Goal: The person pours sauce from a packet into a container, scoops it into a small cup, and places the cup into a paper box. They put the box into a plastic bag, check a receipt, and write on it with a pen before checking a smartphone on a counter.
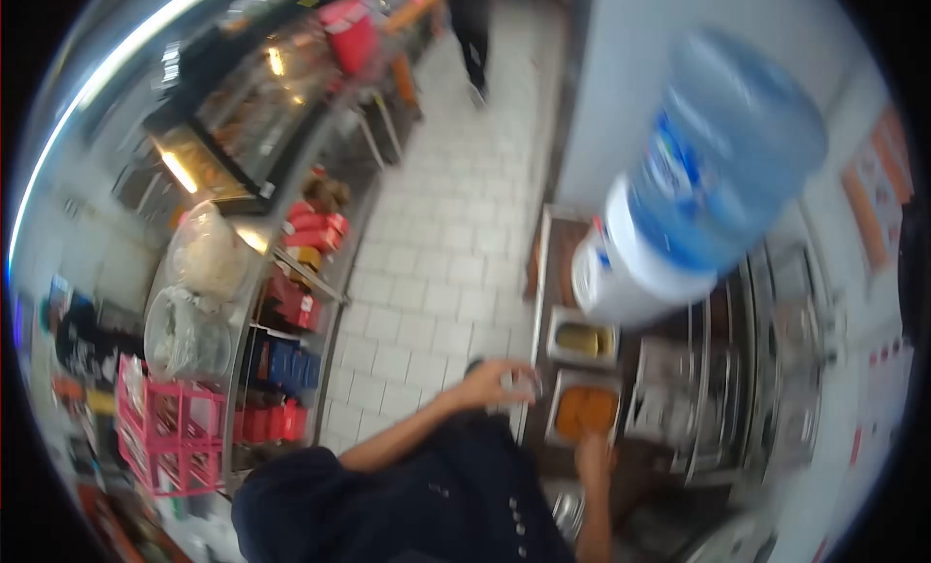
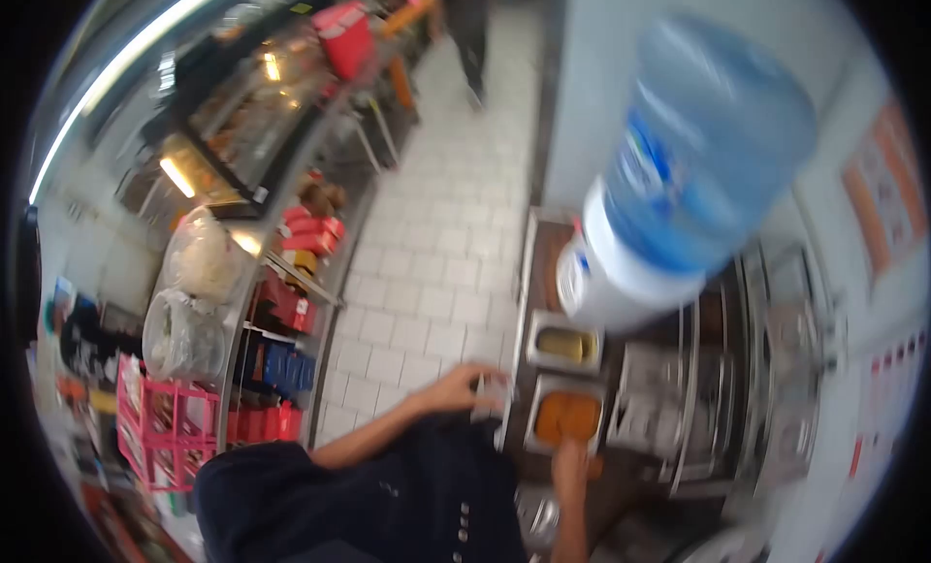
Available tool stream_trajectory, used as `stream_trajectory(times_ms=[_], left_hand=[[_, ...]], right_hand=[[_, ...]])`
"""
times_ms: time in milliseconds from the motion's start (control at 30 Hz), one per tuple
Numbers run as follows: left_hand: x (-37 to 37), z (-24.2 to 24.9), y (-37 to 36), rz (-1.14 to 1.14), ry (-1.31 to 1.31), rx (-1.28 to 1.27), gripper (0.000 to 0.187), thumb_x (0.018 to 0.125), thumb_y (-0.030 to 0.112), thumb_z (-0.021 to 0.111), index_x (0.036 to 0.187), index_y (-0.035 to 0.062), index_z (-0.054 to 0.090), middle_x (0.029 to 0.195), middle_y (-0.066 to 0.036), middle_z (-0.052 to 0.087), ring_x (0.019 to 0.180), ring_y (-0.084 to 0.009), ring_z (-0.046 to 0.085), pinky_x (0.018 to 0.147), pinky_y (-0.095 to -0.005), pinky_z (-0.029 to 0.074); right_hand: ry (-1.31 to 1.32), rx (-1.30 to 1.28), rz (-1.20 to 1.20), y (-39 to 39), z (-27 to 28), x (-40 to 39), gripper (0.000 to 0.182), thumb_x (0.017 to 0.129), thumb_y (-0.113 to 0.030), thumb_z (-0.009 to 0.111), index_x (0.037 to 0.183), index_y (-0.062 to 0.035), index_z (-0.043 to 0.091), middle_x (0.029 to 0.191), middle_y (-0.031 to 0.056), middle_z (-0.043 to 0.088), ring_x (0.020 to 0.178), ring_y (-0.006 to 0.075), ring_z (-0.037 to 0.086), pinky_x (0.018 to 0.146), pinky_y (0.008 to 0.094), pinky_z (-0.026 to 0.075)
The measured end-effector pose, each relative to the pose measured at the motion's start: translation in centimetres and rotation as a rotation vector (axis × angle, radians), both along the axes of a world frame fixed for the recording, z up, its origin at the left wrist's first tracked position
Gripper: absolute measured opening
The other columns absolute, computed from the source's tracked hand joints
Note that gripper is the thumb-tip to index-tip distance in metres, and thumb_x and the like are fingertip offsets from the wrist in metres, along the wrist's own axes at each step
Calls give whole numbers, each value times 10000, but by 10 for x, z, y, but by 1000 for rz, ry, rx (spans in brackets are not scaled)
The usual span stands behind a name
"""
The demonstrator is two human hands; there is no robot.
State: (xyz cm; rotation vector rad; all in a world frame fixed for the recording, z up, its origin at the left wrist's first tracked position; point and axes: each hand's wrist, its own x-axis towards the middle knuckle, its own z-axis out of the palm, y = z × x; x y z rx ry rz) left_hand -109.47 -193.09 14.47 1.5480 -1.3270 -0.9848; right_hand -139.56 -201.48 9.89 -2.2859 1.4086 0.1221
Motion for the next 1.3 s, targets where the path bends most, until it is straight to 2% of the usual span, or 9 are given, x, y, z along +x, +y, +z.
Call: stream_trajectory(times_ms=[100,133,167,200,333,533,733,1133,1300], left_hand=[[-5,25,-1,-4,80,47,447,743,227,835,1141,75,698,1096,-70,715,962,-177,653,881,-334,493],[-6,21,-4,12,-4,10,458,725,228,847,1132,77,703,1085,-50,721,921,-161,654,805,-322,481],[-6,14,-3,18,-4,15,474,711,241,856,1133,86,707,1077,-33,726,915,-151,641,750,-313,452],[-6,24,-4,-10,-44,63,481,731,202,854,1159,51,692,1060,-72,709,950,-160,617,871,-310,491],[-6,17,-2,7,-74,116,490,741,276,840,1160,63,699,1038,-50,728,886,-149,611,711,-294,407],[-5,19,-4,-30,-92,136,475,738,240,831,1157,62,696,1043,-31,730,880,-129,584,719,-281,389],[-4,26,-7,-9,-95,121,470,741,231,827,1160,64,697,1040,-32,729,884,-125,580,714,-277,370],[-19,15,-7,-54,-74,152,482,744,242,828,1164,50,691,1039,-47,722,883,-143,594,722,-284,411],[-20,20,-9,-66,-86,134,469,742,233,827,1154,51,695,1035,-45,725,873,-139,591,706,-282,397]], right_hand=[[-198,-116,89,11,13,-3,168,863,-26,501,887,-5,666,771,236,655,728,417,655,646,511,496],[-62,6,56,7,16,-5,159,817,14,499,893,28,638,834,273,651,826,460,642,740,533,502],[-94,-51,48,6,26,-6,155,815,14,504,884,19,642,826,267,652,811,446,649,742,524,511],[-74,-71,33,4,35,-8,157,816,11,511,890,15,649,830,264,655,810,435,654,742,517,517],[-60,-134,-147,5,72,-11,173,831,-3,525,932,7,665,864,251,665,830,410,668,745,495,537],[-5,-105,-207,-11,39,-26,214,857,-22,517,1001,10,672,900,248,662,853,419,668,755,490,543],[-46,-125,-176,-4,7,-33,194,838,-7,509,928,20,679,838,261,671,833,426,669,753,507,536],[-292,141,-280,8,-2,-19,251,878,-65,524,1011,19,719,900,283,677,865,440,664,824,498,523],[-374,116,-311,1,12,-26,259,887,-90,549,1071,-25,720,906,246,691,877,410,667,826,477,520]])
